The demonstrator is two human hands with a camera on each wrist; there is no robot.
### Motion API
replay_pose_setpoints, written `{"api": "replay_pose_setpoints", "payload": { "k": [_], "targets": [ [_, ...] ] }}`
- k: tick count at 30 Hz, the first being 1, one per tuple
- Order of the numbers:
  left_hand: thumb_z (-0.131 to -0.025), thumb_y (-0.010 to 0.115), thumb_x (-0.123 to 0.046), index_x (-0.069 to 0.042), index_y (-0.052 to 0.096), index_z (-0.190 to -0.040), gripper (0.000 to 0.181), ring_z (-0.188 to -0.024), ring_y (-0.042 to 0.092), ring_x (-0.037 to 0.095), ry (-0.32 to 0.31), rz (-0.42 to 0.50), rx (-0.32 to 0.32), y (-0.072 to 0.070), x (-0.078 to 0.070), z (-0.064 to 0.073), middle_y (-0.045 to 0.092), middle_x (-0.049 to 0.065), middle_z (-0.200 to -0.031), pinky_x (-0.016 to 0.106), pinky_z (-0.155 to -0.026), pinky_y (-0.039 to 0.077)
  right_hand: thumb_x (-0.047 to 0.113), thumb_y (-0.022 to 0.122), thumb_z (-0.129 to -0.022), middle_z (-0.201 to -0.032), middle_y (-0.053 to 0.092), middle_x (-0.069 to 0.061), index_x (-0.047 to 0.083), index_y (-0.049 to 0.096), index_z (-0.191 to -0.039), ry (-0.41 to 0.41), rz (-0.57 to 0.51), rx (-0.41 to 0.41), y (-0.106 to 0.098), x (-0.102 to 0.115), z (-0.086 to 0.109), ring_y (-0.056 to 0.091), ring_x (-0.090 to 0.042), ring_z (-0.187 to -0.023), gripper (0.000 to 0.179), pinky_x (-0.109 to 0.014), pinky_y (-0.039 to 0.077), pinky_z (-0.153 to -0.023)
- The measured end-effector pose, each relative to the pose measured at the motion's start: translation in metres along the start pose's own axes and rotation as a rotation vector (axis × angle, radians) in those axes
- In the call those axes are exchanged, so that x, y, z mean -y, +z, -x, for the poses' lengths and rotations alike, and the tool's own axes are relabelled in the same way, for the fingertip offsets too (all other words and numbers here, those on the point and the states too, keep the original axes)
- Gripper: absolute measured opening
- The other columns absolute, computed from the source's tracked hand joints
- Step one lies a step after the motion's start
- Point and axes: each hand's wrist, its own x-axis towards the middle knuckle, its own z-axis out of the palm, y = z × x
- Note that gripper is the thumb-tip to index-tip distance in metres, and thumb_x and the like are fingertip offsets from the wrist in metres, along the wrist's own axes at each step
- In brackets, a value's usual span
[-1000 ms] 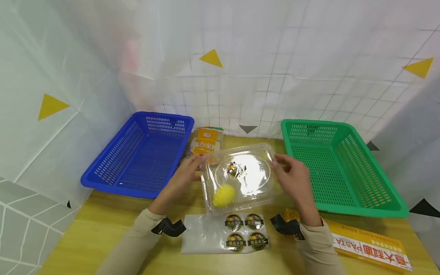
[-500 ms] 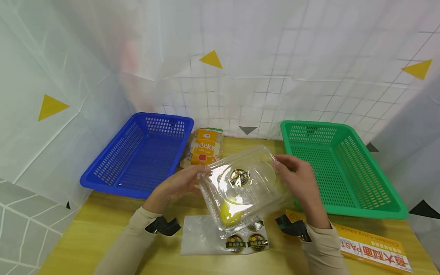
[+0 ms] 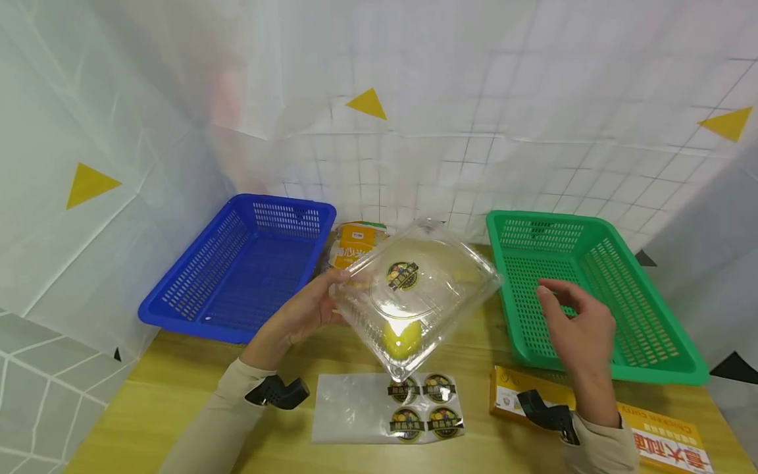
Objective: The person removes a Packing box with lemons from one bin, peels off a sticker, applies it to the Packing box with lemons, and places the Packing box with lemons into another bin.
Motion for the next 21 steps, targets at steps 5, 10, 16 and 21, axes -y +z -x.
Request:
{"api": "replay_pose_setpoints", "payload": {
  "k": [5, 10, 16, 21],
  "targets": [
    [-0.1, 0.058, -0.043, -0.002, 0.047, -0.146, 0.063, -0.102, 0.063, 0.03, 0.023, 0.03, -0.03, 0.004, 0.0, -0.001, 0.05, 0.019, -0.133, 0.05, -0.086, 0.059, 0.024, 0.065, -0.104, -0.101, 0.064, 0.019, 0.006, 0.076, -0.125, 0.063, 0.11, -0.21, -0.018, -0.028, 0.007, 0.053, 0.011, -0.076, 0.03, -0.012, 0.041, -0.064],
    [-0.101, 0.055, -0.04, -0.005, 0.05, -0.142, 0.055, -0.107, 0.06, 0.028, 0.05, 0.056, -0.038, 0.008, 0.001, -0.004, 0.051, 0.016, -0.132, 0.05, -0.085, 0.059, 0.023, 0.055, -0.105, -0.132, 0.065, -0.018, 0.002, 0.07, -0.132, 0.124, 0.194, -0.347, -0.029, -0.056, 0.014, 0.059, 0.002, -0.083, 0.038, -0.021, 0.046, -0.067],
    [-0.099, 0.054, -0.041, -0.005, 0.046, -0.146, 0.06, -0.106, 0.06, 0.027, 0.059, 0.053, -0.048, 0.014, 0.002, -0.007, 0.048, 0.015, -0.133, 0.048, -0.085, 0.06, 0.018, 0.043, -0.106, -0.146, 0.053, -0.027, -0.002, 0.061, -0.142, 0.222, 0.201, -0.467, -0.046, -0.077, 0.02, 0.06, -0.042, -0.108, 0.044, -0.05, 0.047, -0.088],
    [-0.099, 0.054, -0.041, -0.004, 0.043, -0.149, 0.063, -0.102, 0.062, 0.026, 0.059, 0.062, -0.04, 0.023, 0.001, -0.015, 0.055, 0.014, -0.121, 0.048, -0.086, 0.059, 0.023, 0.036, -0.105, -0.159, 0.037, -0.013, 0.014, 0.051, -0.154, 0.389, 0.205, -0.506, -0.058, -0.099, 0.022, 0.022, -0.009, -0.056, 0.052, -0.029, 0.018, -0.056]
  ]
}}
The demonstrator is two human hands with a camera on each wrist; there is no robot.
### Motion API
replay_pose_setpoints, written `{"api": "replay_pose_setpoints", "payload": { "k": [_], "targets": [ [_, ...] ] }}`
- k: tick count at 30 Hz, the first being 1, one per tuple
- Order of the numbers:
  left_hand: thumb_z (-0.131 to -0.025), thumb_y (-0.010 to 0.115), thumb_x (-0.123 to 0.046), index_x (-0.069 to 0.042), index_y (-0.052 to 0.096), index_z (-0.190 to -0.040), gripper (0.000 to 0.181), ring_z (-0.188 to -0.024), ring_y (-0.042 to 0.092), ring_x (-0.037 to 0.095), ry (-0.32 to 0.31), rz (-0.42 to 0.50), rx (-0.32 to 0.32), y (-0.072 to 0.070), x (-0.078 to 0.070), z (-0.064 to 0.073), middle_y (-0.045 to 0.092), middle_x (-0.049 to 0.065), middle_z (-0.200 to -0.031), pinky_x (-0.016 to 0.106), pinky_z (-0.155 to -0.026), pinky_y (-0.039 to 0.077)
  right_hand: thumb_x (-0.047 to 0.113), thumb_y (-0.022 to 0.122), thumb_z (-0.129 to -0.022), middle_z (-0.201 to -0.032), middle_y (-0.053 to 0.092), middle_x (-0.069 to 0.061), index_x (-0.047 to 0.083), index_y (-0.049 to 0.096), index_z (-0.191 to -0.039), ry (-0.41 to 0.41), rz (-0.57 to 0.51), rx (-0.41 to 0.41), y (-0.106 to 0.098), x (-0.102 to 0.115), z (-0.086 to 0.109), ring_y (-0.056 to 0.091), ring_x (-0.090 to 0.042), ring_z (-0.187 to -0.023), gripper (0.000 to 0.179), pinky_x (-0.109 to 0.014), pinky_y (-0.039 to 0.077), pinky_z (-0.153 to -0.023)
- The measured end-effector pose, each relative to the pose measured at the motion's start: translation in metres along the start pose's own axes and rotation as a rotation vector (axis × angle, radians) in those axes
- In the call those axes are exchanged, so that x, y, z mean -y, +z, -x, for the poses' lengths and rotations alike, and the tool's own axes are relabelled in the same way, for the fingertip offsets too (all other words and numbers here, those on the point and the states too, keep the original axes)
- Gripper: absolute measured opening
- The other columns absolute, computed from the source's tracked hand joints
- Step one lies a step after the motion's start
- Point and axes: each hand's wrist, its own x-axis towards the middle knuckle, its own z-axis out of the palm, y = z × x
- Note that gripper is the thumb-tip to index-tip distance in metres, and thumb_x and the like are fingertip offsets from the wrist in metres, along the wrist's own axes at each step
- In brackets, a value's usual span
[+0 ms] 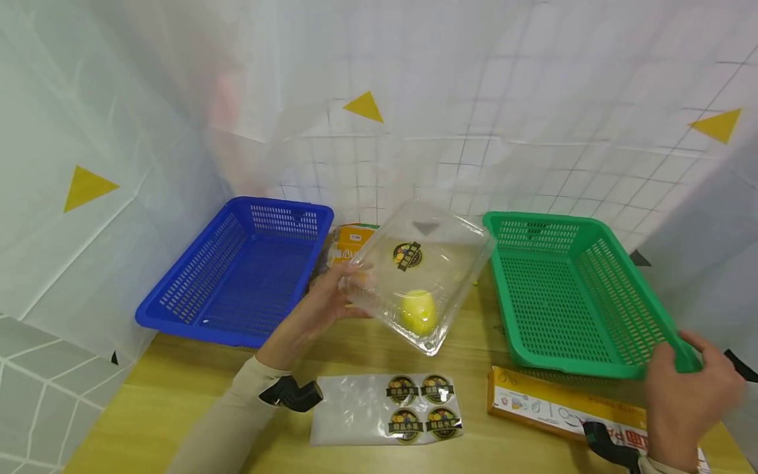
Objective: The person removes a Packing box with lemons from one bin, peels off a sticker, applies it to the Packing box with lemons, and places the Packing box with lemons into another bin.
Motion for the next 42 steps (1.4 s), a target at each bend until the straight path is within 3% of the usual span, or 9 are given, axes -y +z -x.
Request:
{"api": "replay_pose_setpoints", "payload": {
  "k": [1, 6, 8, 12, 16, 20, 24, 36, 42],
  "targets": [
    [-0.1, 0.055, -0.041, -0.003, 0.042, -0.15, 0.064, -0.1, 0.062, 0.026, -0.001, 0.004, 0.002, 0.002, 0.0, -0.002, 0.056, 0.014, -0.119, 0.049, -0.086, 0.059, 0.023, 0.036, -0.104, -0.154, 0.04, -0.01, 0.019, 0.049, -0.155, 0.037, -0.023, -0.004, 0.0, -0.006, -0.002, 0.021, -0.008, -0.053, 0.053, -0.028, 0.019, -0.055],
    [-0.102, 0.053, -0.042, -0.004, 0.042, -0.149, 0.062, -0.099, 0.064, 0.027, -0.016, 0.012, 0.021, 0.017, 0.002, -0.012, 0.057, 0.016, -0.121, 0.049, -0.088, 0.059, 0.02, 0.035, -0.102, -0.142, 0.043, 0.0, 0.026, 0.041, -0.159, 0.181, -0.114, -0.016, 0.007, -0.025, -0.007, 0.03, 0.006, -0.076, 0.057, -0.025, 0.033, -0.072],
    [-0.103, 0.052, -0.042, -0.005, 0.044, -0.147, 0.058, -0.1, 0.065, 0.028, -0.017, 0.007, 0.028, 0.024, 0.003, -0.016, 0.057, 0.017, -0.124, 0.049, -0.088, 0.059, 0.02, 0.035, -0.102, -0.147, 0.044, -0.006, 0.024, 0.039, -0.16, 0.2, -0.114, -0.01, 0.009, -0.029, -0.008, 0.031, 0.007, -0.082, 0.059, -0.023, 0.033, -0.076],
    [-0.104, 0.053, -0.041, -0.004, 0.046, -0.144, 0.055, -0.102, 0.063, 0.029, -0.009, 0.033, 0.04, 0.039, 0.007, -0.023, 0.053, 0.016, -0.129, 0.05, -0.088, 0.059, 0.02, 0.034, -0.102, -0.142, 0.046, -0.007, 0.023, 0.04, -0.16, 0.191, -0.093, -0.025, 0.013, -0.031, -0.008, 0.032, 0.005, -0.077, 0.059, -0.013, 0.024, -0.064],
    [-0.104, 0.054, -0.042, -0.005, 0.047, -0.143, 0.054, -0.103, 0.062, 0.029, 0.005, 0.06, 0.066, 0.054, 0.012, -0.033, 0.052, 0.015, -0.131, 0.05, -0.086, 0.059, 0.021, 0.034, -0.103, -0.136, 0.047, -0.002, 0.023, 0.041, -0.16, 0.184, -0.101, -0.042, 0.014, -0.032, -0.006, 0.032, 0.004, -0.077, 0.057, -0.013, 0.024, -0.064],
    [-0.101, 0.058, -0.043, -0.007, 0.05, -0.141, 0.055, -0.096, 0.064, 0.03, -0.003, 0.067, 0.054, 0.065, 0.016, -0.041, 0.055, 0.014, -0.127, 0.047, -0.083, 0.061, 0.021, 0.036, -0.103, -0.132, 0.048, 0.004, 0.022, 0.043, -0.159, 0.172, -0.119, -0.064, 0.015, -0.032, -0.005, 0.033, 0.005, -0.079, 0.056, -0.012, 0.027, -0.067],
    [-0.101, 0.06, -0.043, -0.009, 0.051, -0.139, 0.052, -0.092, 0.064, 0.03, -0.021, 0.061, 0.041, 0.072, 0.019, -0.045, 0.055, 0.013, -0.124, 0.046, -0.082, 0.061, 0.021, 0.038, -0.103, -0.142, 0.047, -0.002, 0.021, 0.045, -0.158, 0.156, -0.133, -0.08, 0.017, -0.033, -0.004, 0.034, 0.008, -0.084, 0.055, -0.012, 0.03, -0.073],
    [-0.101, 0.063, -0.04, -0.012, 0.048, -0.136, 0.047, -0.088, 0.068, 0.025, -0.022, 0.022, 0.061, 0.091, 0.026, -0.055, 0.053, 0.003, -0.134, 0.044, -0.082, 0.061, 0.02, 0.039, -0.103, -0.141, 0.046, 0.006, 0.024, 0.045, -0.157, 0.174, -0.166, -0.092, 0.018, -0.031, -0.003, 0.035, 0.007, -0.084, 0.055, -0.013, 0.03, -0.073],
    [-0.104, 0.059, -0.048, -0.01, 0.045, -0.147, 0.059, -0.093, 0.064, 0.027, -0.05, 0.027, 0.067, 0.094, 0.027, -0.059, 0.047, 0.012, -0.14, 0.045, -0.086, 0.06, 0.021, 0.04, -0.103, -0.138, 0.047, 0.008, 0.024, 0.047, -0.156, 0.18, -0.17, -0.105, 0.02, -0.032, -0.003, 0.036, 0.008, -0.084, 0.054, -0.011, 0.029, -0.072]
  ]
}}
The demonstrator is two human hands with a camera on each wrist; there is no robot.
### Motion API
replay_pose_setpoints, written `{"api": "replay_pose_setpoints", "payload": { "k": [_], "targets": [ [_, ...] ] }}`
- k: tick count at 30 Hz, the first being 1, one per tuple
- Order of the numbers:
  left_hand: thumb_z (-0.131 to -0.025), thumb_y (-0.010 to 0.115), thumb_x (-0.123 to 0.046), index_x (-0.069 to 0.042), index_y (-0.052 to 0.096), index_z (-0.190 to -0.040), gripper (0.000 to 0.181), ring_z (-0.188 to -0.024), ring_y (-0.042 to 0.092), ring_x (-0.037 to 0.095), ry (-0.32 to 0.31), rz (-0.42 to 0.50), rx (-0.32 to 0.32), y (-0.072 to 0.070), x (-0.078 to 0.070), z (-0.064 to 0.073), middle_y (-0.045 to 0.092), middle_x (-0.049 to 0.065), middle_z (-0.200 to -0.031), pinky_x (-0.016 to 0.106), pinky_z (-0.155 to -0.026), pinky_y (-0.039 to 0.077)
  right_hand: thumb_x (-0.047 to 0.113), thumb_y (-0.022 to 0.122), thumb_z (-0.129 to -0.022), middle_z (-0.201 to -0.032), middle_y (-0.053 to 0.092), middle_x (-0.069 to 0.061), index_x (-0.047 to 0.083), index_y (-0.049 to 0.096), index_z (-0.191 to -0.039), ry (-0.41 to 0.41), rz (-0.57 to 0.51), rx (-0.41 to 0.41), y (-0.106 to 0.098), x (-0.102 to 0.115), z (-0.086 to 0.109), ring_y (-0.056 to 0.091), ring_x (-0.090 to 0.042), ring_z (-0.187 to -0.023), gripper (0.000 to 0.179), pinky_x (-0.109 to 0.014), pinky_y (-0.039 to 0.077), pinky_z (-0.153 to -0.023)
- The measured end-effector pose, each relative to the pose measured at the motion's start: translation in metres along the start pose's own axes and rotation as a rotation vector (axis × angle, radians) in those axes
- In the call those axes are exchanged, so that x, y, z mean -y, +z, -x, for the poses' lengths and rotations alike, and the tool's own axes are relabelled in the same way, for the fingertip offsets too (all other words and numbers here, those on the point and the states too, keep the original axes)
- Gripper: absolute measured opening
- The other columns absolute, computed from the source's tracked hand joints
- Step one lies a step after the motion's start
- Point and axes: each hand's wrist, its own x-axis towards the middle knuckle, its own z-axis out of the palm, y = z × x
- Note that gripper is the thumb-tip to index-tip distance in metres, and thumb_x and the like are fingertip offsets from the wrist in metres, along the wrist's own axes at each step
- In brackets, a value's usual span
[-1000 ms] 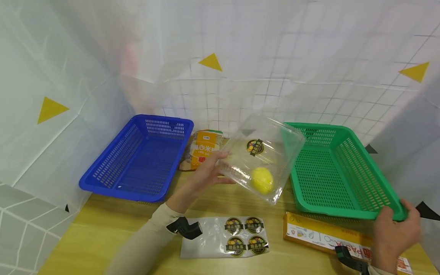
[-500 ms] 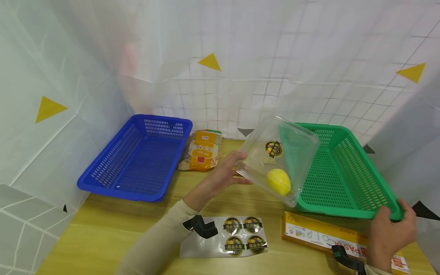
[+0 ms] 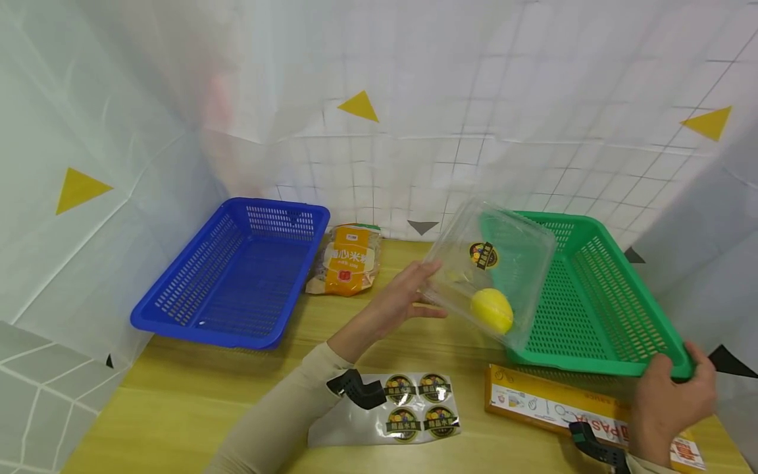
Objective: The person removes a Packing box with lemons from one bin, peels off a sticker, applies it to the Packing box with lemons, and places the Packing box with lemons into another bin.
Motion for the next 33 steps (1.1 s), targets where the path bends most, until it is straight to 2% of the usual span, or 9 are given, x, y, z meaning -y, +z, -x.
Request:
{"api": "replay_pose_setpoints", "payload": {
  "k": [4, 9, 11, 14, 16, 21, 26, 30, 33],
  "targets": [
    [-0.106, 0.053, -0.051, -0.011, 0.04, -0.158, 0.066, -0.099, 0.063, 0.035, -0.042, 0.048, -0.016, 0.0, 0.002, -0.002, 0.042, 0.021, -0.14, 0.048, -0.09, 0.058, 0.021, 0.04, -0.103, -0.135, 0.047, 0.008, 0.025, 0.048, -0.156, -0.004, 0.001, -0.006, 0.001, 0.0, 0.0, 0.037, 0.008, -0.084, 0.053, -0.008, 0.028, -0.069],
    [-0.109, 0.051, -0.042, -0.004, 0.048, -0.149, 0.055, -0.097, 0.064, 0.036, -0.072, 0.124, -0.032, 0.002, 0.004, -0.004, 0.05, 0.02, -0.119, 0.05, -0.093, 0.057, 0.02, 0.04, -0.103, -0.13, 0.05, 0.009, 0.024, 0.05, -0.155, -0.015, -0.003, -0.012, 0.001, -0.001, 0.0, 0.036, 0.006, -0.079, 0.052, -0.01, 0.027, -0.066],
    [-0.11, 0.052, -0.037, -0.001, 0.05, -0.144, 0.05, -0.096, 0.063, 0.035, -0.072, 0.119, -0.042, 0.003, 0.005, -0.005, 0.053, 0.016, -0.11, 0.049, -0.093, 0.057, 0.02, 0.041, -0.103, -0.129, 0.05, 0.01, 0.023, 0.05, -0.154, -0.019, -0.002, -0.014, 0.001, -0.001, 0.0, 0.036, 0.005, -0.078, 0.052, -0.01, 0.026, -0.066],
    [-0.109, 0.053, -0.035, 0.001, 0.051, -0.143, 0.05, -0.102, 0.063, 0.041, -0.068, 0.071, -0.065, 0.005, 0.006, -0.006, 0.055, 0.012, -0.1, 0.047, -0.094, 0.056, 0.02, 0.041, -0.103, -0.13, 0.051, 0.009, 0.024, 0.051, -0.154, -0.014, -0.011, -0.016, 0.001, 0.0, 0.001, 0.037, 0.006, -0.08, 0.052, -0.01, 0.028, -0.068],
    [-0.109, 0.054, -0.033, 0.002, 0.052, -0.144, 0.051, -0.098, 0.064, 0.038, -0.064, 0.045, -0.077, 0.007, 0.008, -0.007, 0.055, 0.01, -0.094, 0.045, -0.095, 0.056, 0.02, 0.041, -0.103, -0.13, 0.052, 0.009, 0.024, 0.051, -0.154, -0.015, -0.011, -0.021, 0.001, 0.0, 0.001, 0.038, 0.007, -0.08, 0.051, -0.01, 0.028, -0.069],
    [-0.108, 0.057, -0.03, 0.007, 0.052, -0.143, 0.051, -0.091, 0.068, 0.03, -0.06, 0.055, -0.064, 0.01, 0.011, -0.01, 0.059, 0.012, -0.094, 0.044, -0.096, 0.056, 0.021, 0.041, -0.103, -0.133, 0.053, 0.007, 0.024, 0.051, -0.154, -0.006, -0.021, -0.028, 0.002, 0.0, 0.001, 0.038, 0.009, -0.083, 0.051, -0.014, 0.033, -0.076],
    [-0.107, 0.06, -0.028, 0.01, 0.058, -0.133, 0.046, -0.107, 0.068, 0.044, -0.031, 0.029, -0.048, 0.013, 0.014, -0.013, 0.062, 0.015, -0.098, 0.043, -0.095, 0.056, 0.021, 0.041, -0.103, -0.135, 0.052, 0.008, 0.025, 0.051, -0.154, -0.003, -0.038, -0.029, 0.002, -0.002, 0.0, 0.038, 0.009, -0.084, 0.051, -0.018, 0.033, -0.083],
    [-0.105, 0.063, -0.027, 0.009, 0.064, -0.127, 0.042, -0.101, 0.07, 0.04, -0.003, 0.008, -0.056, 0.018, 0.017, -0.017, 0.064, 0.018, -0.1, 0.04, -0.091, 0.058, 0.021, 0.042, -0.103, -0.134, 0.053, 0.008, 0.025, 0.052, -0.153, -0.007, -0.04, -0.03, 0.002, -0.002, 0.0, 0.038, 0.008, -0.083, 0.052, -0.017, 0.033, -0.08],
    [-0.104, 0.066, -0.027, 0.005, 0.069, -0.126, 0.039, -0.097, 0.072, 0.034, 0.008, -0.004, -0.075, 0.022, 0.018, -0.021, 0.068, 0.012, -0.111, 0.037, -0.089, 0.059, 0.02, 0.043, -0.103, -0.132, 0.053, 0.008, 0.025, 0.053, -0.153, -0.01, -0.034, -0.032, 0.002, -0.002, 0.0, 0.039, 0.008, -0.082, 0.051, -0.013, 0.032, -0.075]
  ]
}}
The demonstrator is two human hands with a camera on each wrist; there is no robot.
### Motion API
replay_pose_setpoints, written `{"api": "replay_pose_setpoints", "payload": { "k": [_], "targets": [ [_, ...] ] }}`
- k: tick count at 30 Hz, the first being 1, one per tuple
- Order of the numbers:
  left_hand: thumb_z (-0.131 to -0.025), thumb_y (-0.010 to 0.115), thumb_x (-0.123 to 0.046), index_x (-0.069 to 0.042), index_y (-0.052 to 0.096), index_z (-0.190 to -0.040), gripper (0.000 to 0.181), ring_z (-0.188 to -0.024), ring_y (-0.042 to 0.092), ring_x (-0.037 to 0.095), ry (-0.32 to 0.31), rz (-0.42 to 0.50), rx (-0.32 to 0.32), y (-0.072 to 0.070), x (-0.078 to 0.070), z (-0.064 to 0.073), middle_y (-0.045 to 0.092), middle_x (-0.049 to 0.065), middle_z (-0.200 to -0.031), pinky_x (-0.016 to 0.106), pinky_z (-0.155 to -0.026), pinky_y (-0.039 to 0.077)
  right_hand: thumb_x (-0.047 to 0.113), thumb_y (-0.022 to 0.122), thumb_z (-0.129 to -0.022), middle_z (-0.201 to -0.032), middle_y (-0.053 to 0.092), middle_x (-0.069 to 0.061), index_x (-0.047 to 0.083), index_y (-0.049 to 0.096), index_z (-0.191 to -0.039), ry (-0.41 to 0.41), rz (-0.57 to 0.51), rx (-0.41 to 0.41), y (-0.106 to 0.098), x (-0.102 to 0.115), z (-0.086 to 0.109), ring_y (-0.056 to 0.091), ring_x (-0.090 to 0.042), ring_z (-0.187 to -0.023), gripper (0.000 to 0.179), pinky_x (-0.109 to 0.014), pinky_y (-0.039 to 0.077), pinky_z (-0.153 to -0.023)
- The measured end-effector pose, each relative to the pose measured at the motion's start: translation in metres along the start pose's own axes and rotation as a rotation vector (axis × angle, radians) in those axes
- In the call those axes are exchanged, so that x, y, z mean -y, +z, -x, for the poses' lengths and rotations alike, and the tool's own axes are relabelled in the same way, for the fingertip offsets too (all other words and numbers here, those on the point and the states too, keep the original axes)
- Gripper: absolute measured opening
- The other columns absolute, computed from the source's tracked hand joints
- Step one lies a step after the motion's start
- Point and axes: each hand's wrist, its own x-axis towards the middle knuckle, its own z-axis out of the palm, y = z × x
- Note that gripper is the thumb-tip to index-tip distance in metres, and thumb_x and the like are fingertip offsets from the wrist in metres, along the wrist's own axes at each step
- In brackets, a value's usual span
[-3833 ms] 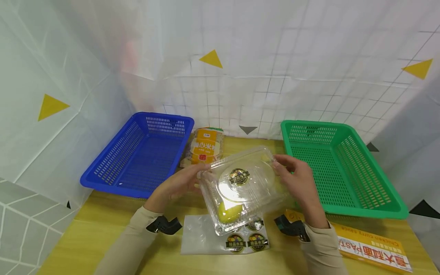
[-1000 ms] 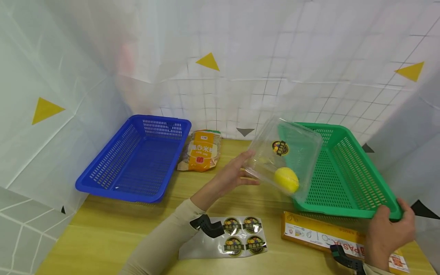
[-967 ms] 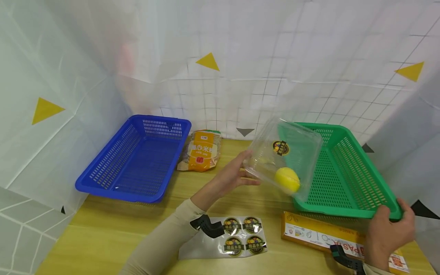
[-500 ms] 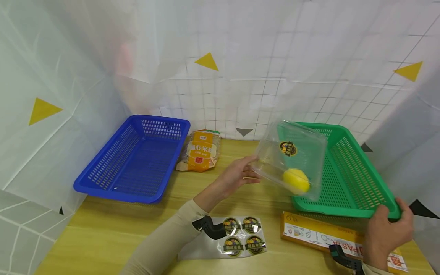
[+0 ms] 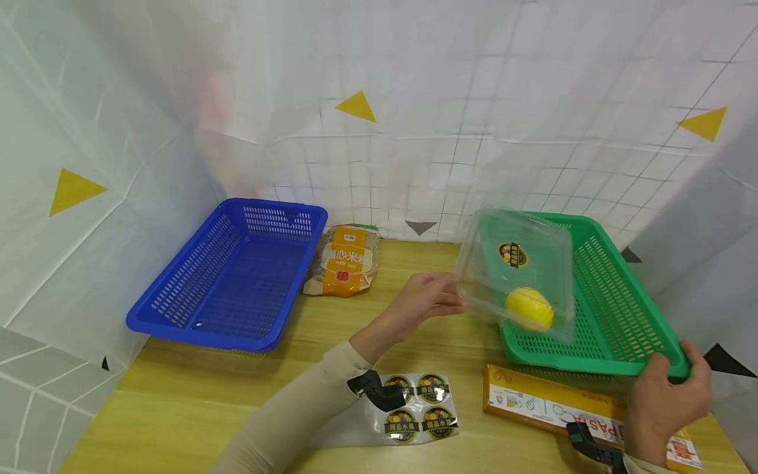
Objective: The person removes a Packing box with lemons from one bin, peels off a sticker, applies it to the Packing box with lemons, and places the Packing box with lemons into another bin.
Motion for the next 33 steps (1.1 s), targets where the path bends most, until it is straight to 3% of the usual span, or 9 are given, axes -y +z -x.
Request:
{"api": "replay_pose_setpoints", "payload": {
  "k": [5, 12, 16, 20, 24, 27, 30, 33],
  "targets": [
    [-0.103, 0.068, -0.026, -0.001, 0.073, -0.124, 0.034, -0.098, 0.072, 0.034, 0.011, -0.023, -0.017, 0.009, 0.001, -0.005, 0.068, -0.001, -0.122, 0.037, -0.087, 0.059, 0.019, 0.043, -0.102, -0.132, 0.053, 0.008, 0.024, 0.053, -0.152, 0.005, -0.012, 0.001, 0.0, 0.0, -0.001, 0.04, 0.007, -0.082, 0.051, -0.009, 0.03, -0.071],
    [-0.101, 0.07, -0.024, 0.001, 0.076, -0.112, 0.028, -0.097, 0.072, 0.041, 0.006, 0.001, -0.031, 0.018, 0.003, -0.013, 0.066, 0.013, -0.1, 0.041, -0.086, 0.059, 0.02, 0.043, -0.102, -0.131, 0.054, 0.008, 0.025, 0.053, -0.152, 0.005, -0.006, 0.0, 0.001, -0.001, -0.001, 0.039, 0.007, -0.081, 0.051, -0.009, 0.03, -0.07],
    [-0.1, 0.071, -0.025, 0.0, 0.077, -0.113, 0.028, -0.096, 0.073, 0.039, 0.008, -0.019, -0.042, 0.022, 0.003, -0.016, 0.068, 0.009, -0.1, 0.039, -0.085, 0.06, 0.022, 0.046, -0.104, -0.133, 0.054, 0.007, 0.026, 0.053, -0.152, 0.015, -0.02, 0.012, 0.0, 0.0, -0.002, 0.041, 0.008, -0.085, 0.049, -0.008, 0.031, -0.071],
    [-0.1, 0.071, -0.025, 0.001, 0.074, -0.122, 0.034, -0.096, 0.073, 0.037, 0.003, -0.027, -0.049, 0.027, 0.003, -0.018, 0.07, 0.001, -0.111, 0.034, -0.081, 0.061, 0.025, 0.049, -0.106, -0.134, 0.053, 0.01, 0.028, 0.053, -0.153, 0.037, -0.041, 0.032, -0.002, 0.004, 0.0, 0.043, 0.01, -0.087, 0.046, -0.005, 0.032, -0.07],
    [-0.1, 0.071, -0.024, 0.002, 0.073, -0.124, 0.035, -0.096, 0.073, 0.037, 0.001, -0.031, -0.047, 0.032, 0.001, -0.02, 0.069, -0.001, -0.118, 0.034, -0.081, 0.061, 0.023, 0.054, -0.107, -0.118, 0.052, 0.018, 0.027, 0.057, -0.15, 0.061, -0.109, 0.032, -0.005, 0.007, 0.002, 0.045, 0.009, -0.086, 0.043, -0.004, 0.033, -0.068],
    [-0.1, 0.07, -0.024, 0.001, 0.074, -0.121, 0.033, -0.093, 0.073, 0.035, 0.005, -0.053, -0.047, 0.036, 0.001, -0.021, 0.068, -0.002, -0.115, 0.034, -0.081, 0.061, 0.021, 0.058, -0.106, -0.108, 0.049, 0.021, 0.026, 0.062, -0.145, 0.065, -0.145, 0.0, -0.006, 0.008, 0.004, 0.045, 0.007, -0.087, 0.04, -0.005, 0.034, -0.07],
    [-0.101, 0.07, -0.023, 0.0, 0.076, -0.117, 0.029, -0.089, 0.073, 0.033, 0.0, -0.068, -0.058, 0.04, 0.0, -0.023, 0.068, 0.004, -0.103, 0.036, -0.081, 0.061, 0.019, 0.061, -0.105, -0.109, 0.051, 0.019, 0.024, 0.067, -0.141, 0.068, -0.203, -0.028, -0.006, 0.008, 0.006, 0.046, 0.005, -0.089, 0.037, -0.004, 0.035, -0.07],
    [-0.1, 0.071, -0.025, -0.003, 0.078, -0.113, 0.026, -0.088, 0.073, 0.033, -0.016, -0.092, -0.078, 0.045, 0.001, -0.025, 0.066, 0.011, -0.097, 0.036, -0.079, 0.061, 0.015, 0.063, -0.104, -0.111, 0.055, 0.013, 0.019, 0.069, -0.137, 0.1, -0.34, -0.034, -0.007, 0.007, 0.004, 0.051, 0.003, -0.091, 0.034, -0.004, 0.039, -0.07]
  ]
}}
